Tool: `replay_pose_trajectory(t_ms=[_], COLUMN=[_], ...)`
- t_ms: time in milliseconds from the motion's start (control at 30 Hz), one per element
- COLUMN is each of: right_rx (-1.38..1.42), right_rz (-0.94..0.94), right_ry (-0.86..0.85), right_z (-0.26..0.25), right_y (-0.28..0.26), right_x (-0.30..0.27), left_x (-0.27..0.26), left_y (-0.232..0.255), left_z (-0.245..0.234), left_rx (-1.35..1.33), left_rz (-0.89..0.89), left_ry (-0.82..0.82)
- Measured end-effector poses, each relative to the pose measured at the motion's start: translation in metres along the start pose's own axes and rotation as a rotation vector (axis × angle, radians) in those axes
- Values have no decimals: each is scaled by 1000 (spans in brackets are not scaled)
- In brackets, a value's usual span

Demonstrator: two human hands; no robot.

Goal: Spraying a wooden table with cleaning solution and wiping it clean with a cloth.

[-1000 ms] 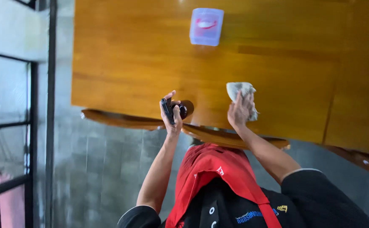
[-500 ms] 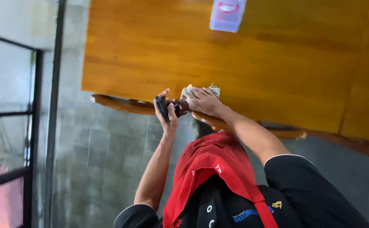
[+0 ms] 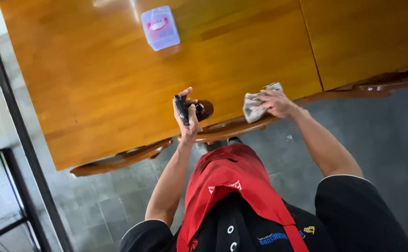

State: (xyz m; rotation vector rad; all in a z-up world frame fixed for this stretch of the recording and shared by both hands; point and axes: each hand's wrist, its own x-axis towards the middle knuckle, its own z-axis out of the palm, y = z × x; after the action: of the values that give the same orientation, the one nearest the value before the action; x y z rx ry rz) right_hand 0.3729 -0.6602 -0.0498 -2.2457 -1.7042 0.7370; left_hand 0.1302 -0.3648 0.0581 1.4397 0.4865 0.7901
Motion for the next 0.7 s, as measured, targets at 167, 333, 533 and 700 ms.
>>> replay_pose_trajectory(t_ms=[167,333,533,700], right_rx=[47,59,-63,-95], right_rz=[254,488,757,526], right_ry=[170,374,599,264], right_z=[-3,-11,20,-3], right_y=[68,92,38,-72], right_x=[-48,-72,-30,26], left_x=[11,16,23,31], left_y=[-7,0,-16,-31], left_z=[11,2,13,58], left_rx=[5,7,58,-34], left_rz=[19,-17,-13,-1], left_ry=[-32,10,2,-142])
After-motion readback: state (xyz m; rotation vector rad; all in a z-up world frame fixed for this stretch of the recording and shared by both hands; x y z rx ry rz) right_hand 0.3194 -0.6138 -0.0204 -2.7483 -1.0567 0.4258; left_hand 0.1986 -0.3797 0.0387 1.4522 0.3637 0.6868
